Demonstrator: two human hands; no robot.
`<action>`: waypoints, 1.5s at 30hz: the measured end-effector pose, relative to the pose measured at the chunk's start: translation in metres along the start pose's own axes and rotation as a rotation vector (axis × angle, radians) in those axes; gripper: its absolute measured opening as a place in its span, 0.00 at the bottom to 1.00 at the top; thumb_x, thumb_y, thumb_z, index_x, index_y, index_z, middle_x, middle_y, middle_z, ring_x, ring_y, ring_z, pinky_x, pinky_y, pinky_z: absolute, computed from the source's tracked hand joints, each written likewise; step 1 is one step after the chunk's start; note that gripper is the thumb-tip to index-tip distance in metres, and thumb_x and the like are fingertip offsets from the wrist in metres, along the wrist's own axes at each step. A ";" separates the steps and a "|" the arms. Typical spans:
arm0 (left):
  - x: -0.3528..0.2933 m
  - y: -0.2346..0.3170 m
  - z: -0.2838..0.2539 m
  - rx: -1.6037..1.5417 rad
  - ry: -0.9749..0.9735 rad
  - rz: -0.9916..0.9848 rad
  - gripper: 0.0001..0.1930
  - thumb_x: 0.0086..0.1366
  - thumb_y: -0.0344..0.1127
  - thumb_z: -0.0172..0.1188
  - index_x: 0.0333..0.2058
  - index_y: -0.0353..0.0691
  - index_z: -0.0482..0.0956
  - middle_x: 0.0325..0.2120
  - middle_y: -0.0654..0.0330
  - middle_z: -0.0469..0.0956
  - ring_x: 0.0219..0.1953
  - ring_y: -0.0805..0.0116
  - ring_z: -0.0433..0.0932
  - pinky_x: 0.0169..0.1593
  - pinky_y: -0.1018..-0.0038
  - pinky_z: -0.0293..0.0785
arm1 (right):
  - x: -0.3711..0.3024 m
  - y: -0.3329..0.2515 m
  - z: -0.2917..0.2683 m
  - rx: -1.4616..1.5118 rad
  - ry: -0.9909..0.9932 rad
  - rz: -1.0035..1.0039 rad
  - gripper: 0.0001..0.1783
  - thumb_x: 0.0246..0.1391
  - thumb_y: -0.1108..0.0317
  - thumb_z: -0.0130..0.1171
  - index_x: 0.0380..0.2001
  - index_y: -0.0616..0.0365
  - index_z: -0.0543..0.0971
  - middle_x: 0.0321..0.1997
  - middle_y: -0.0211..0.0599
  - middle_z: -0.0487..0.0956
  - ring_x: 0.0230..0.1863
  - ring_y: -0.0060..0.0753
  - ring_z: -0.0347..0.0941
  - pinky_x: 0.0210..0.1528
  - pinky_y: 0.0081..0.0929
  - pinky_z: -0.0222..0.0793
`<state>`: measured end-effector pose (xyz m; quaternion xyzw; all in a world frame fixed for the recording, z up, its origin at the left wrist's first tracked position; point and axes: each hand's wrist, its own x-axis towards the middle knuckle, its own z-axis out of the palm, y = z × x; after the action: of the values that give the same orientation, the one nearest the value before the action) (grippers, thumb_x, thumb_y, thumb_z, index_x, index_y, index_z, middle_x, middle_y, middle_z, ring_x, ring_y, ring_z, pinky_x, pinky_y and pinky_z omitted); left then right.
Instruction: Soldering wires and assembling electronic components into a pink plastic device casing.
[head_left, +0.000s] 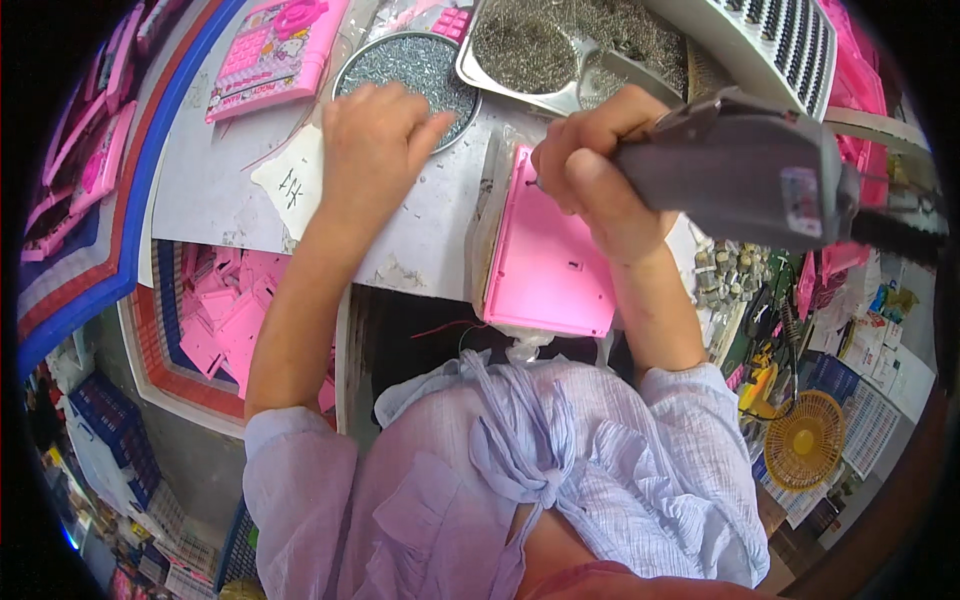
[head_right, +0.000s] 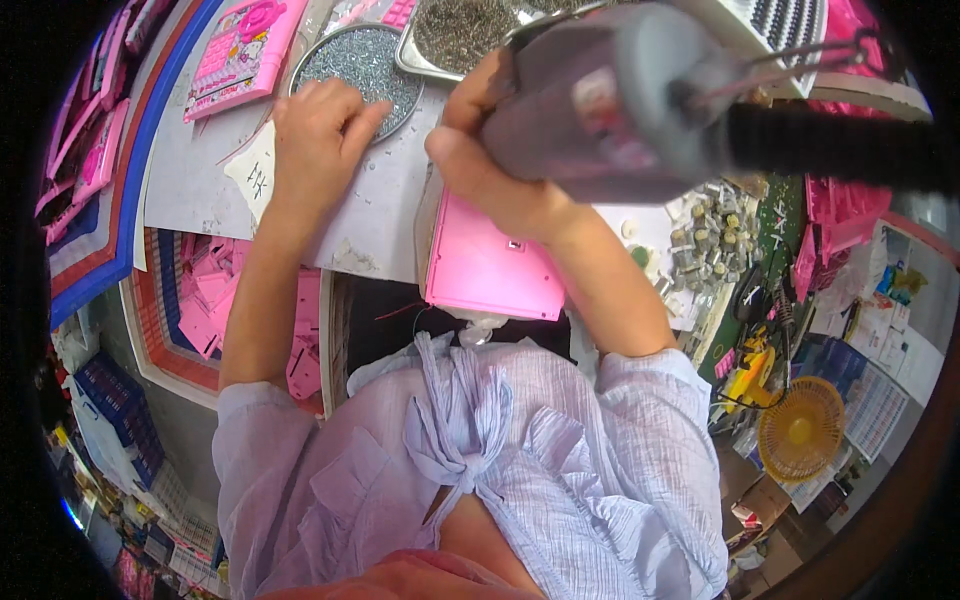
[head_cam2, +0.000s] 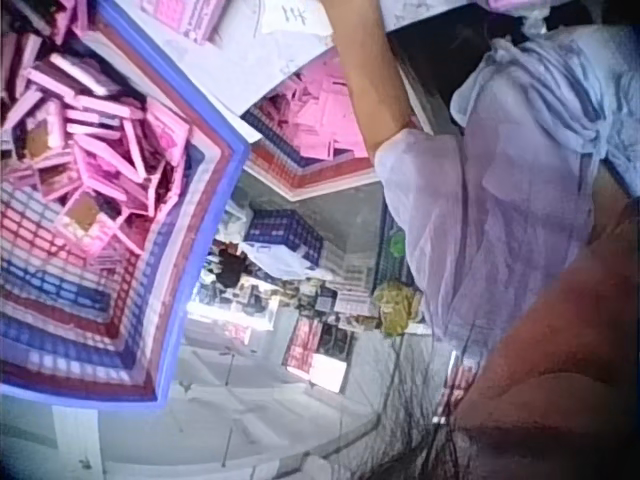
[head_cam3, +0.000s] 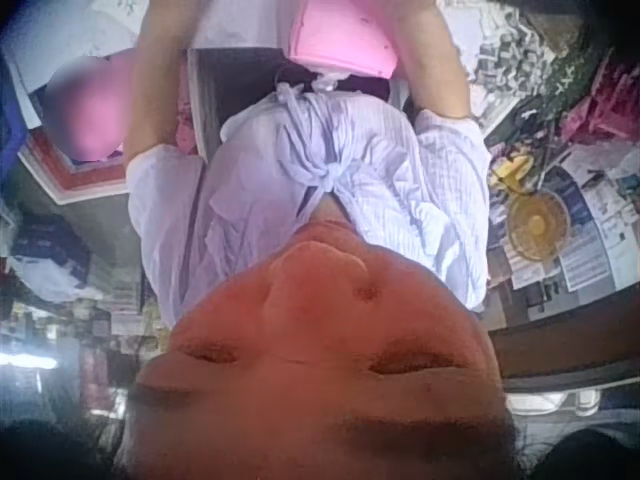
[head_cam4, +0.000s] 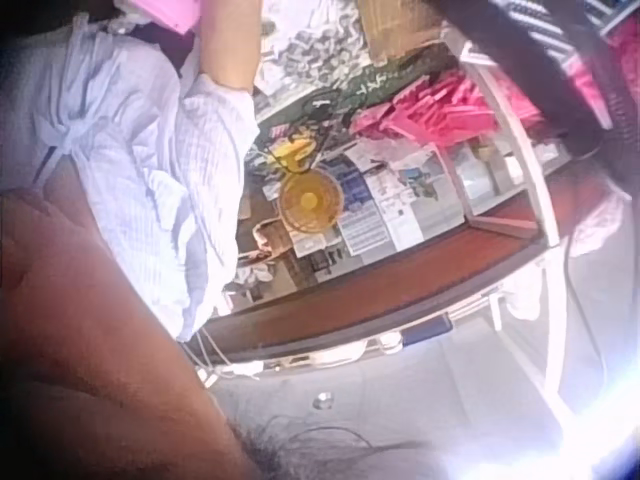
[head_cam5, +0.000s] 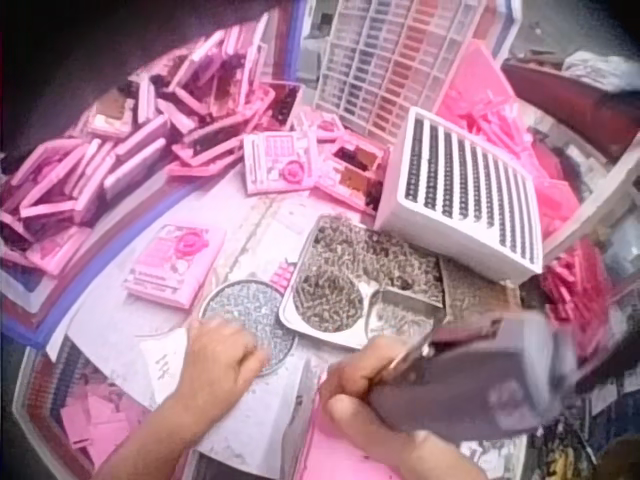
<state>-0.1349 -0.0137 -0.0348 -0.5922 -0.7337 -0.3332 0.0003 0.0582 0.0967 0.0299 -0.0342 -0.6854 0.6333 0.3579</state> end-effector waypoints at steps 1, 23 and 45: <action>-0.006 0.005 -0.002 -0.130 -0.040 -0.036 0.12 0.59 0.41 0.70 0.26 0.41 0.78 0.27 0.61 0.75 0.36 0.59 0.75 0.45 0.60 0.63 | -0.004 0.002 0.002 -0.025 -0.003 0.018 0.14 0.61 0.69 0.61 0.29 0.55 0.65 0.14 0.31 0.65 0.15 0.23 0.59 0.17 0.25 0.55; -0.063 0.071 -0.021 -0.238 0.073 0.270 0.13 0.50 0.41 0.75 0.32 0.46 0.82 0.31 0.68 0.78 0.32 0.69 0.75 0.47 0.63 0.59 | -0.006 -0.063 0.025 0.274 -0.085 0.077 0.15 0.65 0.52 0.58 0.40 0.48 0.67 0.16 0.20 0.68 0.16 0.21 0.63 0.23 0.26 0.61; -0.011 -0.015 0.008 0.245 0.066 0.067 0.07 0.62 0.39 0.64 0.27 0.45 0.84 0.28 0.65 0.79 0.40 0.62 0.78 0.49 0.57 0.62 | -0.040 -0.048 0.039 -0.261 -0.323 0.194 0.13 0.56 0.75 0.61 0.32 0.55 0.64 0.20 0.34 0.70 0.19 0.27 0.65 0.23 0.29 0.62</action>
<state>-0.1419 -0.0207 -0.0526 -0.6007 -0.7483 -0.2599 0.1079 0.0869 0.0346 0.0575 -0.0439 -0.8034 0.5680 0.1734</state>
